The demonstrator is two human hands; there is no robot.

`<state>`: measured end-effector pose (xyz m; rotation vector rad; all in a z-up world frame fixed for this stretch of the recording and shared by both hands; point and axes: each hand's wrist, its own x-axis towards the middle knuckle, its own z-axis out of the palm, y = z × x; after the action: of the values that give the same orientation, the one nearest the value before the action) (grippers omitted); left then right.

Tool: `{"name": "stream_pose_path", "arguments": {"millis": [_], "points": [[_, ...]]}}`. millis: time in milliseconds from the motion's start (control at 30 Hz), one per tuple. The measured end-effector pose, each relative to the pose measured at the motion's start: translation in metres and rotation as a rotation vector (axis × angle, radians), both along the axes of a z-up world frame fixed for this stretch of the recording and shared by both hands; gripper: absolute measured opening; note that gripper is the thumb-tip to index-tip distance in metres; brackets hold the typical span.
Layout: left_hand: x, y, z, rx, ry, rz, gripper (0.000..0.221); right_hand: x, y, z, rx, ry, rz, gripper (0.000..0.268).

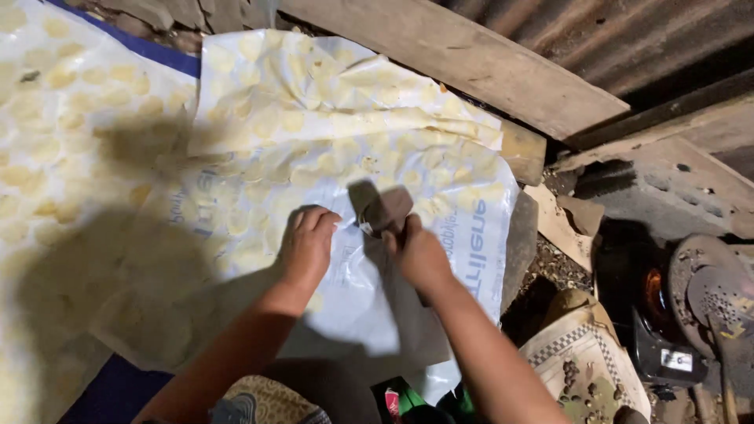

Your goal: Manually cracking nut shells with a hammer, cleaning the kernels, and roasting them in a pot over a stove.

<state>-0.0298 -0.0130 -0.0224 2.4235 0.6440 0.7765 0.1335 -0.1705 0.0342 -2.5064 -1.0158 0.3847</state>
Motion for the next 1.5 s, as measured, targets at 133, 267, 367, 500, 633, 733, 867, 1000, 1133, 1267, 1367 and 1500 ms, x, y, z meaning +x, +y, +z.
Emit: {"name": "stream_pose_path", "arguments": {"millis": [133,267,367,500,633,733,867,1000,1133,1267,1367,1500], "points": [[0.001,0.008,0.012,0.037,-0.096,0.042,0.019,-0.008,0.007,0.051,0.041,0.021,0.002,0.044],[-0.004,0.007,0.016,0.046,-0.075,-0.048,0.017,-0.028,-0.01,0.01,0.019,-0.058,-0.099,0.049],[0.006,0.006,0.016,0.081,-0.091,-0.045,0.025,-0.017,-0.008,-0.006,0.055,-0.038,-0.061,0.051],[0.026,-0.011,-0.005,-0.184,-0.117,-0.063,0.036,-0.012,-0.011,0.044,0.131,0.118,-0.078,0.04],[0.045,-0.018,-0.033,-0.156,-0.007,-0.032,0.035,-0.039,-0.014,0.143,0.171,0.267,-0.311,0.035],[0.044,-0.02,-0.016,-0.23,-0.152,-0.161,0.042,-0.049,-0.033,0.14,0.498,-0.04,-0.108,0.039],[0.03,-0.013,-0.05,-0.085,-0.001,-0.112,0.036,-0.044,-0.027,0.009,0.493,-0.13,-0.024,0.027],[0.016,0.005,0.003,0.179,-0.069,0.09,0.028,-0.042,-0.006,-0.025,-0.024,-0.065,-0.082,0.05],[0.01,0.002,-0.002,0.142,-0.019,0.029,0.029,-0.025,-0.003,0.006,-0.051,-0.003,-0.053,0.046],[0.011,0.004,-0.003,0.195,-0.014,0.03,0.026,-0.027,0.001,0.063,0.03,0.0,-0.048,0.044],[0.011,0.003,-0.001,0.215,-0.023,0.027,0.026,-0.031,-0.014,0.019,0.106,-0.071,-0.099,0.045],[0.009,0.0,0.0,0.204,-0.029,0.026,0.029,-0.038,-0.019,-0.023,0.035,-0.087,-0.105,0.046]]}}
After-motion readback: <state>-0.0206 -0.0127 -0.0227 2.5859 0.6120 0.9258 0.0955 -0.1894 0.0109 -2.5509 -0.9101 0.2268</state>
